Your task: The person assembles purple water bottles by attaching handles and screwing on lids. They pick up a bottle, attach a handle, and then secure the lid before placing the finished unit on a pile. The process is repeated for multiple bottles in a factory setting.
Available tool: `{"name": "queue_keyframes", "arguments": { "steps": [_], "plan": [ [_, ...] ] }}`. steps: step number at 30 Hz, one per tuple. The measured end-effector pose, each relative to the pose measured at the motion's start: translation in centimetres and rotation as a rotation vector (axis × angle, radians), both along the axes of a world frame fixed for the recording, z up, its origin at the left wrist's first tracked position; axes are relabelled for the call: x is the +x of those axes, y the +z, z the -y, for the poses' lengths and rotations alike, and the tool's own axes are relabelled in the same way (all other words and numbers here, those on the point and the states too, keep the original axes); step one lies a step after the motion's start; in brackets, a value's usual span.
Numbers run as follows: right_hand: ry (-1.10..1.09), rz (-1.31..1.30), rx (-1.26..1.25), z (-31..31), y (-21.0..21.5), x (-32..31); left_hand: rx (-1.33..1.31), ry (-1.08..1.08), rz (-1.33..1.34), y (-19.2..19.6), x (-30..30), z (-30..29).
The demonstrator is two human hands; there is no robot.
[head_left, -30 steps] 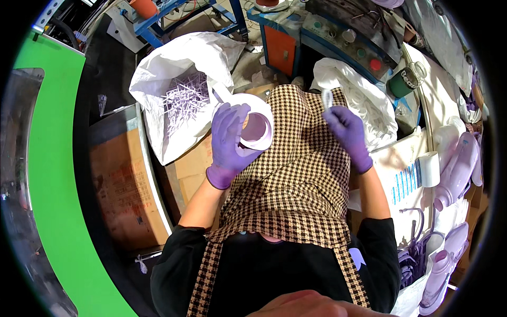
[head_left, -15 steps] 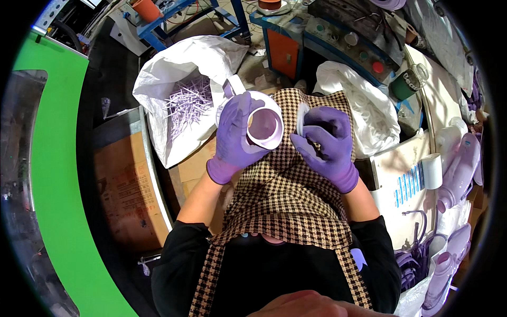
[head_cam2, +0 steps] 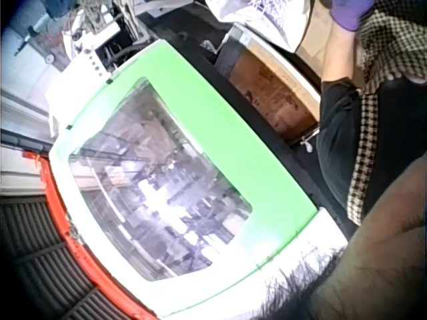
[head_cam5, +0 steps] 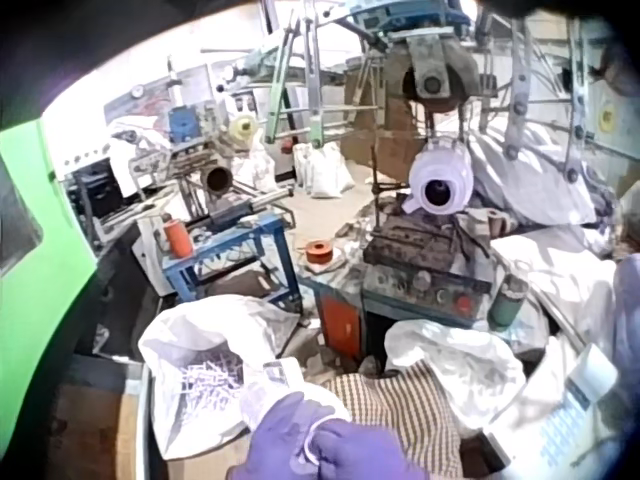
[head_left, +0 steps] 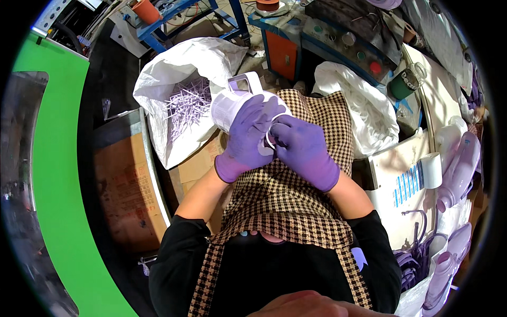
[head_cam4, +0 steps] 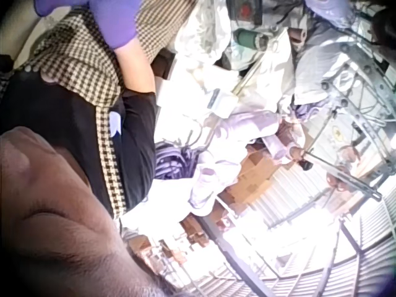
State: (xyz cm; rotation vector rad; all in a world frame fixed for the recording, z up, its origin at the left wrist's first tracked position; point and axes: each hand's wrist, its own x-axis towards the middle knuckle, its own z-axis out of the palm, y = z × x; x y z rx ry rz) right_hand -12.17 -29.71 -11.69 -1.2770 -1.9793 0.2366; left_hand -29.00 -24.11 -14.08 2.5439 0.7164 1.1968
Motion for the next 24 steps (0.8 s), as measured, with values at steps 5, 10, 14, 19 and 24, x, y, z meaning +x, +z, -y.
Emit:
{"name": "queue_keyframes", "arguments": {
  "steps": [5, 10, 14, 19, 24],
  "plan": [
    [-0.015, 0.047, -0.066, 0.1, -1.1, 0.3, 0.007, -0.020, -0.009, -0.4, 0.4, 0.1],
    [0.241, 0.060, -0.214, 0.8, -0.9, 2.7, 0.098, 0.165, -0.063, -0.3, 1.5, 1.0],
    [0.186, -0.099, -0.170, 2.5, -3.1, 2.6, 0.027, 0.042, -0.318, 0.4, 2.2, 0.4],
    [-0.003, -0.419, 0.145, 10.0, -4.8, 8.8, 0.255, -0.059, -0.288, 1.2, 0.6, 2.4],
    [-0.966, -0.049, 0.203, 22.8, -10.0, 19.2, 0.602, -0.367, -0.415, -5.0, -0.8, 4.7]
  ]
}}
